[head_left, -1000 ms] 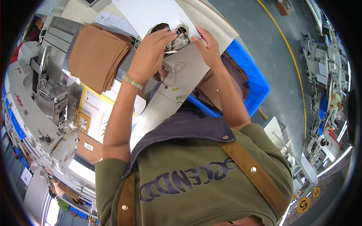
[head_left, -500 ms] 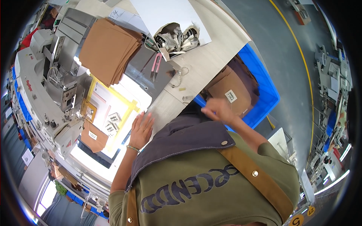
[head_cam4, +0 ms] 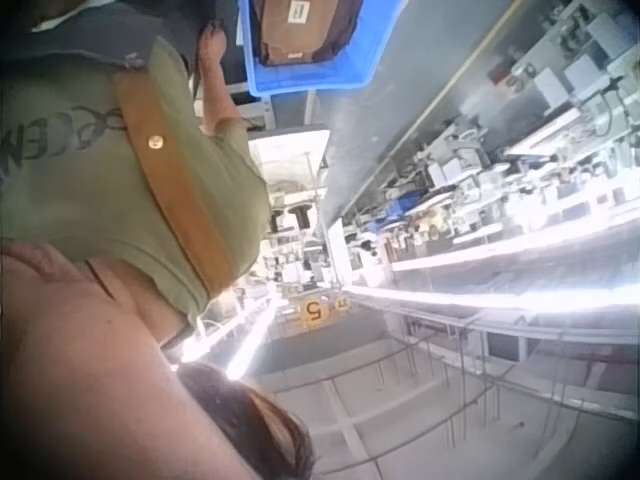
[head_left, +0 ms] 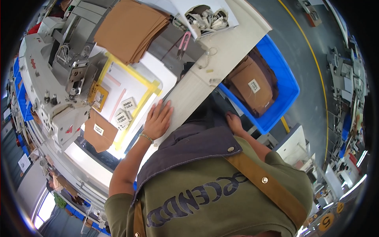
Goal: Sewing small leather labels and components onto larger leather sheets using an industrial sewing machine.
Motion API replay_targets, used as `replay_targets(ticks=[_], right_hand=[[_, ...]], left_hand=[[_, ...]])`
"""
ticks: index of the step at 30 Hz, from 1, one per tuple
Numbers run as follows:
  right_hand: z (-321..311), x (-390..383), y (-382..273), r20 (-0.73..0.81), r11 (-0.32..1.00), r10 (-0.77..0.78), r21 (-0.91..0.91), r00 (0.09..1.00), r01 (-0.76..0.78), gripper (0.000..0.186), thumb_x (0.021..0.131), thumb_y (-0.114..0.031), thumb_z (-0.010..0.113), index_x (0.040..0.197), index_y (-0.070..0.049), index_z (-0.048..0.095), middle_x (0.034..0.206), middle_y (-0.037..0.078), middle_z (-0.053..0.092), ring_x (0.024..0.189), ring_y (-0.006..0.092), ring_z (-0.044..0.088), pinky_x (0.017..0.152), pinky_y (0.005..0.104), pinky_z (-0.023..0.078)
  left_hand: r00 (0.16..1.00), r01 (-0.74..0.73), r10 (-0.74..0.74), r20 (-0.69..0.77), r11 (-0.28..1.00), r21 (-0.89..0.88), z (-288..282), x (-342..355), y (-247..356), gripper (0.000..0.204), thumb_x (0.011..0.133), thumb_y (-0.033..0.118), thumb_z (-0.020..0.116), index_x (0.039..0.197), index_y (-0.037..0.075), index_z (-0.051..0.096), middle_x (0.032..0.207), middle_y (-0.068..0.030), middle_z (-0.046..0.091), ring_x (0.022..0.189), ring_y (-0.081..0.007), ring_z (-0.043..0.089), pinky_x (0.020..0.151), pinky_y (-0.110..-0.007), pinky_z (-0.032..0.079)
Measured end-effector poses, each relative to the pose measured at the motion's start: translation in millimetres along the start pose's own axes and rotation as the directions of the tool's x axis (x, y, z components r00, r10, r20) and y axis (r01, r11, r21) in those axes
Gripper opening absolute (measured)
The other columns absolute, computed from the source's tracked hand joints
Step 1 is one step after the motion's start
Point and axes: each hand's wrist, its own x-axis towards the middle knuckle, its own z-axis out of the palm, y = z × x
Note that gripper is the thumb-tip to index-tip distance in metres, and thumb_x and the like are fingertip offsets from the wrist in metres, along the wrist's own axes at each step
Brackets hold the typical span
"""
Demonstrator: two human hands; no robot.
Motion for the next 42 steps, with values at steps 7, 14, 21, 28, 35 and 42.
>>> replay_targets(ticks=[7,14,21,28,35,42], right_hand=[[205,-20,115,0.407,0.670,0.229,-0.725,0.884,0.160,0.047,0.103,-0.045,0.060,0.137,-0.014,0.068,0.134,0.020,0.070,0.117,0.0444,0.072,0.100,0.0500,0.054],[259,-57,120,0.578,0.551,0.255,-0.745,0.775,0.376,0.052,0.101,-0.046,0.063,0.143,-0.015,0.065,0.140,0.018,0.068,0.120,0.0435,0.071,0.102,0.0515,0.054],[288,-65,140,0.646,0.507,0.324,-0.735,0.691,0.450,0.057,0.100,-0.046,0.066,0.149,-0.016,0.062,0.146,0.017,0.066,0.123,0.0425,0.071,0.103,0.0531,0.053],[313,-28,149,0.628,0.414,0.378,-0.772,0.680,0.483,0.044,0.099,-0.037,0.071,0.138,-0.016,0.072,0.136,0.004,0.072,0.110,0.0310,0.075,0.075,0.0540,0.059],[312,79,55,0.490,0.523,0.102,-0.767,0.866,0.372,0.048,0.097,-0.046,0.071,0.133,-0.014,0.074,0.137,0.010,0.070,0.115,0.0355,0.071,0.088,0.0542,0.056],[199,107,-3,-0.306,0.776,0.073,-0.580,0.949,-0.247,0.064,0.095,-0.058,0.070,0.141,-0.013,0.069,0.149,0.015,0.064,0.133,0.0400,0.062,0.105,0.0541,0.052]], left_hand=[[0.944,-0.330,0.314,-0.103,0.898,-0.290,12,2,-13,0.058,0.099,0.024,0.071,0.150,0.003,0.057,0.167,-0.0105,0.048,0.158,-0.0356,0.038,0.127,-0.049,0.036],[0.937,-0.335,0.291,-0.193,0.905,-0.262,14,14,-13,0.062,0.096,0.032,0.077,0.147,0.001,0.058,0.166,-0.0122,0.047,0.156,-0.0366,0.040,0.125,-0.048,0.038],[0.965,-0.262,0.229,-0.128,0.879,-0.398,13,12,-12,0.089,0.090,0.053,0.080,0.159,0.007,0.049,0.174,-0.0111,0.037,0.162,-0.0373,0.029,0.128,-0.050,0.033],[0.975,-0.214,0.221,-0.026,0.900,-0.381,13,12,-8,0.090,0.092,0.057,0.076,0.162,0.009,0.046,0.176,-0.0095,0.033,0.163,-0.0371,0.027,0.129,-0.052,0.031],[0.975,-0.219,0.216,-0.049,0.904,-0.368,13,13,-10,0.089,0.091,0.055,0.076,0.161,0.007,0.047,0.175,-0.0111,0.034,0.163,-0.0371,0.028,0.129,-0.052,0.030],[0.977,-0.213,0.179,-0.119,0.891,-0.401,18,16,-5,0.084,0.093,0.046,0.077,0.160,0.005,0.048,0.173,-0.0118,0.039,0.161,-0.0374,0.030,0.128,-0.052,0.032]])
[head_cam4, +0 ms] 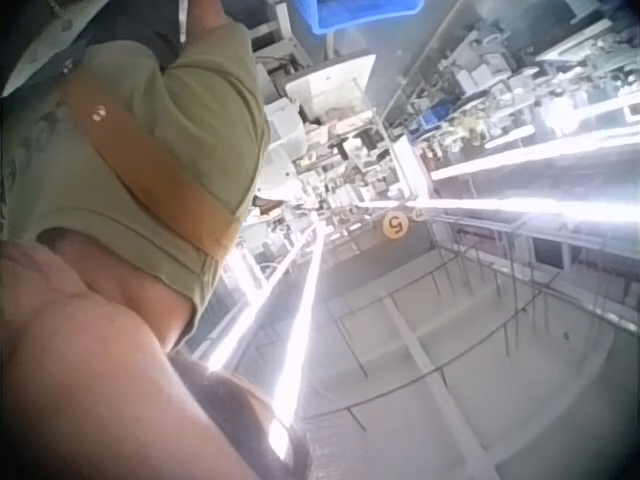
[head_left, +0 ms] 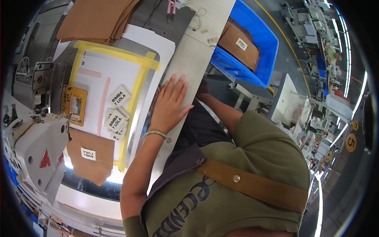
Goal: Sewing small leather labels and components onto larger leather sheets using an industrial sewing machine.
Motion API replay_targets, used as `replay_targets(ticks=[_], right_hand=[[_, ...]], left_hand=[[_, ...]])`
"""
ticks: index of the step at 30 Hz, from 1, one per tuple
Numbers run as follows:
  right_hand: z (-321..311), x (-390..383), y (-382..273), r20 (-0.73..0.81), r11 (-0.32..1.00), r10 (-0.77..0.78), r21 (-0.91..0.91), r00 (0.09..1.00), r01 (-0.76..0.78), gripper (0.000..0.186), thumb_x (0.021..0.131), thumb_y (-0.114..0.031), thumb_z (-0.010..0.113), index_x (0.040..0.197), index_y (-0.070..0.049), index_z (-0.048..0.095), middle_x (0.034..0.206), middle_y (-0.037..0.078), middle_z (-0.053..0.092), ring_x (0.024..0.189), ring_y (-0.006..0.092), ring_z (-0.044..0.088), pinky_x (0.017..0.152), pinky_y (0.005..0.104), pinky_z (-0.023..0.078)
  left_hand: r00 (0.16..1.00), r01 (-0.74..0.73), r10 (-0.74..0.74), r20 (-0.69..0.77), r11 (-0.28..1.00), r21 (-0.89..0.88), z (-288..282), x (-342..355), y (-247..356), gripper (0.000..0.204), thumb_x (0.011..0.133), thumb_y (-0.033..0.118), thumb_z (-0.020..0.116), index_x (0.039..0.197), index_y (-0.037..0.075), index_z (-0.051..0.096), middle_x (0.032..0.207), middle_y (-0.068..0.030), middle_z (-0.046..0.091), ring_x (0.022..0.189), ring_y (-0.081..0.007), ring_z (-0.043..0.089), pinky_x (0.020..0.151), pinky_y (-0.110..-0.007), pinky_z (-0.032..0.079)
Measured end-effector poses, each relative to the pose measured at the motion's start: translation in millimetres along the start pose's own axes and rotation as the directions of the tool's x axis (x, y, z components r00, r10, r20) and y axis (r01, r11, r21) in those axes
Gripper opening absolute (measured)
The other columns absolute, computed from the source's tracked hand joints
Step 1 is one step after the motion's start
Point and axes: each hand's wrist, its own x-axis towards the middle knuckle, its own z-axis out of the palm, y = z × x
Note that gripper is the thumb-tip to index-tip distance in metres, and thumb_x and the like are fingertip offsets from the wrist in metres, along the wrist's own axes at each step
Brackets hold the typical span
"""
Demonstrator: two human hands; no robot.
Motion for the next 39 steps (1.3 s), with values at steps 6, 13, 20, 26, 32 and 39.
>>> replay_targets(ticks=[6,13,20,26,32,39], right_hand=[[-41,-1,17,0.580,0.947,0.065,0.221,0.812,-0.233,0.067,0.096,-0.057,0.068,0.141,-0.007,0.066,0.152,0.021,0.061,0.141,0.0400,0.056,0.112,0.0533,0.048],[-92,62,-60,0.555,0.931,-0.318,0.336,0.769,0.143,0.065,0.097,-0.055,0.067,0.139,-0.006,0.066,0.149,0.021,0.063,0.138,0.0391,0.058,0.110,0.0526,0.049],[-149,126,-50,0.495,0.878,-0.478,0.281,0.726,0.387,0.063,0.098,-0.054,0.066,0.138,-0.005,0.067,0.146,0.021,0.064,0.135,0.0383,0.060,0.109,0.0519,0.050],[-133,143,-70,0.480,0.739,-0.656,0.254,0.582,0.624,0.061,0.099,-0.052,0.065,0.137,-0.005,0.067,0.143,0.020,0.065,0.133,0.0376,0.061,0.108,0.0513,0.050],[-126,123,-79,0.441,0.619,-0.762,0.280,0.474,0.734,0.059,0.100,-0.051,0.065,0.137,-0.004,0.068,0.140,0.020,0.067,0.131,0.0368,0.062,0.106,0.0507,0.051],[-133,120,-69,0.444,0.585,-0.783,0.289,0.436,0.758,0.057,0.101,-0.049,0.064,0.135,-0.004,0.068,0.137,0.020,0.068,0.128,0.0360,0.064,0.105,0.0500,0.052]], left_hand=[[1.000,0.016,-0.017,0.017,0.997,0.081,12,10,7,0.078,0.099,0.046,0.067,0.160,0.003,0.047,0.172,-0.0146,0.037,0.162,-0.0389,0.027,0.130,-0.051,0.029],[0.998,0.016,-0.013,-0.063,0.999,0.051,22,8,3,0.078,0.098,0.047,0.068,0.158,0.001,0.048,0.173,-0.0162,0.036,0.162,-0.0403,0.027,0.131,-0.052,0.028],[0.991,0.023,0.006,-0.135,0.977,0.212,22,7,1,0.079,0.094,0.050,0.071,0.155,0.003,0.052,0.171,-0.0146,0.040,0.161,-0.0384,0.032,0.130,-0.049,0.030],[0.991,0.018,0.016,-0.134,0.969,0.248,20,-1,9,0.082,0.098,0.055,0.067,0.159,0.004,0.047,0.174,-0.0122,0.037,0.163,-0.0354,0.029,0.133,-0.050,0.025],[0.994,0.077,-0.045,-0.103,0.940,0.334,15,-3,30,0.088,0.096,0.058,0.066,0.163,0.006,0.042,0.177,-0.0127,0.031,0.165,-0.0366,0.023,0.134,-0.052,0.022],[0.990,0.126,-0.100,-0.103,0.949,0.289,18,-8,35,0.088,0.086,0.039,0.068,0.164,0.007,0.040,0.179,-0.0124,0.026,0.166,-0.0373,0.020,0.135,-0.053,0.019]])
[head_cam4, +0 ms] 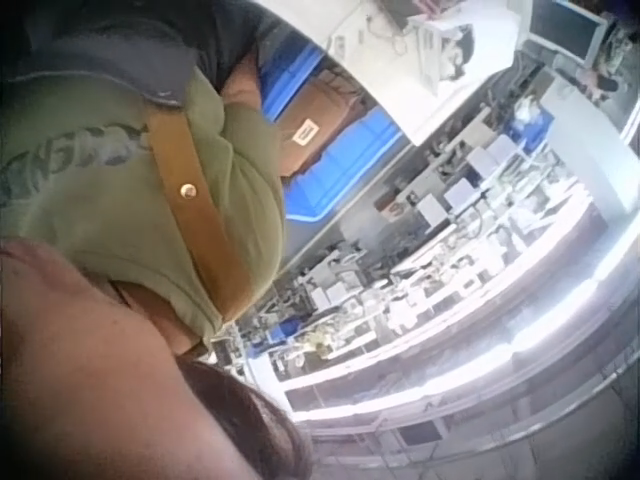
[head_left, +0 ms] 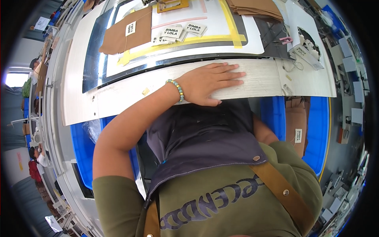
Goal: Sewing small leather labels and components onto larger leather sheets using an industrial sewing machine.
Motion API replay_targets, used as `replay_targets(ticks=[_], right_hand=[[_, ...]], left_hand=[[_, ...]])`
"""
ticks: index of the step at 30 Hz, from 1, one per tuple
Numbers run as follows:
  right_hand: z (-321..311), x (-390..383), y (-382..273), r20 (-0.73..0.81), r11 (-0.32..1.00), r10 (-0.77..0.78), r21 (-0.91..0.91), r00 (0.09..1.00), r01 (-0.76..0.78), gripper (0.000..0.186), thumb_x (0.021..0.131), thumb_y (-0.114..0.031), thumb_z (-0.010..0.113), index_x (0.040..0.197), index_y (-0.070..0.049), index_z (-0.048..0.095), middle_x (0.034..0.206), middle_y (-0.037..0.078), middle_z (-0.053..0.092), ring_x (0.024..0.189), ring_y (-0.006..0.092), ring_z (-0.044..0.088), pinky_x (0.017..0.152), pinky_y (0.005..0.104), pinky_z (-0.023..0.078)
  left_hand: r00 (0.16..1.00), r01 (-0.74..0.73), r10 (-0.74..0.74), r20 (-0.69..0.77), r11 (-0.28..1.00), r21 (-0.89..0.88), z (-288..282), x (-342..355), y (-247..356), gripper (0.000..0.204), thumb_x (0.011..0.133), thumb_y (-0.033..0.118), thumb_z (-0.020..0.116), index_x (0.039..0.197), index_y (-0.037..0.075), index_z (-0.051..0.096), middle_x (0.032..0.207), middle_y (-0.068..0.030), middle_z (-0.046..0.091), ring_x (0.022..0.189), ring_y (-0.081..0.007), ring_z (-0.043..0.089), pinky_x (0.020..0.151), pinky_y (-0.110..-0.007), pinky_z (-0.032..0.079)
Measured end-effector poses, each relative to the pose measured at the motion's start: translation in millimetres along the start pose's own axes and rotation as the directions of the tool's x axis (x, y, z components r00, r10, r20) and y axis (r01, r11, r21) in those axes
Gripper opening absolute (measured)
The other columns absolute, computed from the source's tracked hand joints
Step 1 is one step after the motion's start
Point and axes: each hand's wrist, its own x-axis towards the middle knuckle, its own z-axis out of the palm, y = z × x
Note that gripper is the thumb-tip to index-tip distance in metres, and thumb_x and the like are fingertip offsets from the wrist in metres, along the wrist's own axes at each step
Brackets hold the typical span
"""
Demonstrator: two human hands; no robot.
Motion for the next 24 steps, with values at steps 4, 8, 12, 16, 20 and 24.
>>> replay_targets(ticks=[4,8,12,16,20,24], right_hand=[[-2,-7,11,0.016,1.000,0.002,0.015,1.000,-0.002,0.056,0.101,-0.048,0.063,0.135,-0.004,0.068,0.136,0.020,0.069,0.126,0.0355,0.065,0.104,0.0495,0.052],[-19,-2,16,0.048,1.000,-0.012,0.023,0.999,0.010,0.055,0.102,-0.047,0.063,0.134,-0.003,0.068,0.134,0.020,0.070,0.125,0.0350,0.066,0.103,0.0491,0.053],[-59,9,4,0.105,0.999,-0.036,-0.002,0.994,0.037,0.054,0.102,-0.046,0.062,0.134,-0.003,0.069,0.132,0.020,0.071,0.123,0.0345,0.067,0.102,0.0487,0.053],[-82,-2,5,0.170,1.000,-0.011,-0.007,0.985,0.012,0.053,0.103,-0.045,0.062,0.133,-0.002,0.069,0.130,0.020,0.071,0.122,0.0341,0.068,0.101,0.0483,0.054],[-73,-20,17,0.152,1.000,-0.015,-0.025,0.988,0.019,0.051,0.103,-0.044,0.061,0.132,-0.002,0.069,0.128,0.020,0.072,0.120,0.0336,0.069,0.100,0.0479,0.054],[-67,-39,25,0.152,0.999,0.004,-0.047,0.988,0.003,0.050,0.104,-0.043,0.061,0.132,-0.002,0.069,0.127,0.020,0.073,0.118,0.0331,0.070,0.100,0.0475,0.055]], left_hand=[[0.999,-0.013,0.014,0.033,0.999,-0.034,1,0,-3,0.095,0.083,0.034,0.073,0.166,0.006,0.036,0.180,-0.0150,0.023,0.166,-0.0380,0.018,0.135,-0.053,0.018],[0.998,0.017,-0.007,0.066,0.987,-0.158,9,0,-2,0.093,0.089,0.039,0.075,0.164,0.002,0.035,0.179,-0.0198,0.022,0.165,-0.0412,0.020,0.134,-0.056,0.019],[0.998,0.000,0.004,0.066,0.998,-0.068,22,0,-5,0.073,0.102,0.033,0.059,0.164,0.003,0.034,0.178,-0.0184,0.022,0.164,-0.0412,0.023,0.134,-0.055,0.023],[0.990,-0.136,0.105,0.098,0.901,0.411,26,4,-12,0.063,0.104,0.019,0.049,0.164,0.006,0.033,0.179,-0.0153,0.023,0.164,-0.0382,0.025,0.135,-0.051,0.025],[0.989,-0.064,0.025,0.143,0.959,0.275,25,4,-7,0.066,0.104,0.019,0.051,0.166,0.006,0.031,0.179,-0.0143,0.022,0.165,-0.0356,0.025,0.136,-0.050,0.024],[0.999,0.042,-0.045,0.020,0.990,0.137,21,-2,9,0.074,0.104,0.029,0.056,0.168,0.004,0.028,0.180,-0.0160,0.019,0.167,-0.0361,0.018,0.137,-0.052,0.018]])
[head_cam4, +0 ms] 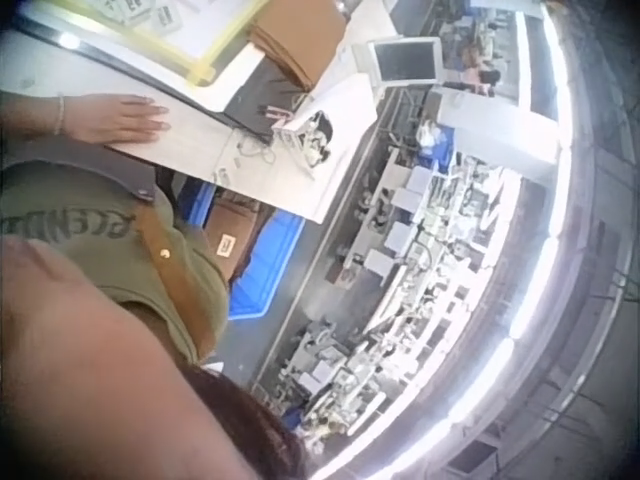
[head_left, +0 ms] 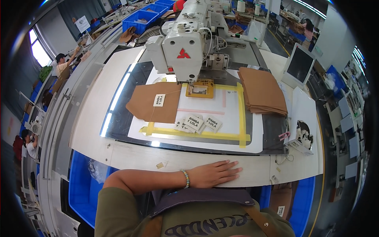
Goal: Sewing small leather labels and components onto larger leather sheets using an industrial sewing machine.
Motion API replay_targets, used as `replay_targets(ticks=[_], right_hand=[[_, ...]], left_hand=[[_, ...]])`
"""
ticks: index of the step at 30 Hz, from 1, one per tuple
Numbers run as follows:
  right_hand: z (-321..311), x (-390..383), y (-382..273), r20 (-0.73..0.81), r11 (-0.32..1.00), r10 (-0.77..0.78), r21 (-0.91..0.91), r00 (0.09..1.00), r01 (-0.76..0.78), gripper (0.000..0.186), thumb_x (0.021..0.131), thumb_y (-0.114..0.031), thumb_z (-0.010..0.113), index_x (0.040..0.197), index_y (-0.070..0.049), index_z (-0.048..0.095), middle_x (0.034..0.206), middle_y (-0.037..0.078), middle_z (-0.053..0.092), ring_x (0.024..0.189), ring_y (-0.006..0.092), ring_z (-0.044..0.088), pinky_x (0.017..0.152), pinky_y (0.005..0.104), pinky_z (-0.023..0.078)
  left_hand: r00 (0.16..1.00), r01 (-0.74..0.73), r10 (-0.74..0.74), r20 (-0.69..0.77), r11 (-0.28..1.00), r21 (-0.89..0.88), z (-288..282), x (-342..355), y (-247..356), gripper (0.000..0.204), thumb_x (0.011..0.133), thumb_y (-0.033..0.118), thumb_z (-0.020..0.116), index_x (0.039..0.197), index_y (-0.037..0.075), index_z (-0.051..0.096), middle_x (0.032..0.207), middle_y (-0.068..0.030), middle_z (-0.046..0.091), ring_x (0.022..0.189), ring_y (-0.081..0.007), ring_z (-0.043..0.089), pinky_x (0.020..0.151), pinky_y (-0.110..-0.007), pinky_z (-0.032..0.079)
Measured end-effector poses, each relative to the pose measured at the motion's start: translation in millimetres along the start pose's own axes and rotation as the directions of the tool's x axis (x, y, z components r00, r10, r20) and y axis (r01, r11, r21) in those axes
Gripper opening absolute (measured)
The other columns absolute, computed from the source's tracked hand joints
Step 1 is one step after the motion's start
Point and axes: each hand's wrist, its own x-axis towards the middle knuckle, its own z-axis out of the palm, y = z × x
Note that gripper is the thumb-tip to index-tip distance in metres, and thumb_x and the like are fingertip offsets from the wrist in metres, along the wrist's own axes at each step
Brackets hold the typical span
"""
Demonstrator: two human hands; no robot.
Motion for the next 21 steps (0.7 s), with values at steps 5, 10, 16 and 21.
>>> replay_targets(ticks=[5,10,16,21], right_hand=[[1,-21,-4,0.010,1.000,0.027,-0.015,1.000,-0.027,0.049,0.105,-0.042,0.060,0.131,-0.001,0.070,0.124,0.020,0.074,0.116,0.0325,0.071,0.099,0.0470,0.055],[-10,-38,-12,0.073,0.998,0.055,-0.038,0.996,-0.053,0.048,0.105,-0.041,0.060,0.130,-0.001,0.070,0.122,0.019,0.075,0.114,0.0319,0.072,0.097,0.0465,0.056],[-61,-89,-59,0.335,0.983,0.070,-0.185,0.940,-0.007,0.046,0.106,-0.039,0.059,0.129,0.000,0.070,0.120,0.019,0.076,0.112,0.0312,0.073,0.096,0.0459,0.057],[-159,-98,-141,0.749,0.891,-0.067,-0.252,0.660,0.377,0.045,0.107,-0.038,0.058,0.128,0.000,0.071,0.117,0.019,0.077,0.110,0.0305,0.074,0.095,0.0454,0.057]], left_hand=[[0.999,0.024,-0.029,-0.025,0.979,-0.205,-15,-1,5,0.072,0.106,0.035,0.061,0.166,0.005,0.035,0.179,-0.0148,0.024,0.166,-0.0361,0.020,0.135,-0.054,0.018],[0.844,0.163,-0.525,-0.111,0.447,-0.880,-22,-68,48,0.047,0.112,0.027,0.060,0.153,0.004,0.058,0.160,-0.0135,0.056,0.150,-0.0337,0.049,0.124,-0.046,0.040],[-0.374,0.605,-0.744,-0.554,0.257,-0.754,122,-220,172,0.014,0.100,0.006,0.064,0.100,0.000,0.077,0.069,-0.0088,0.060,0.060,-0.0157,0.060,0.058,-0.031,0.044],[-0.606,0.130,-0.731,0.313,-0.480,-0.868,288,-318,186,0.017,0.107,0.018,0.062,0.107,0.002,0.070,0.086,-0.0041,0.070,0.063,-0.0109,0.057,0.056,-0.029,0.045]])
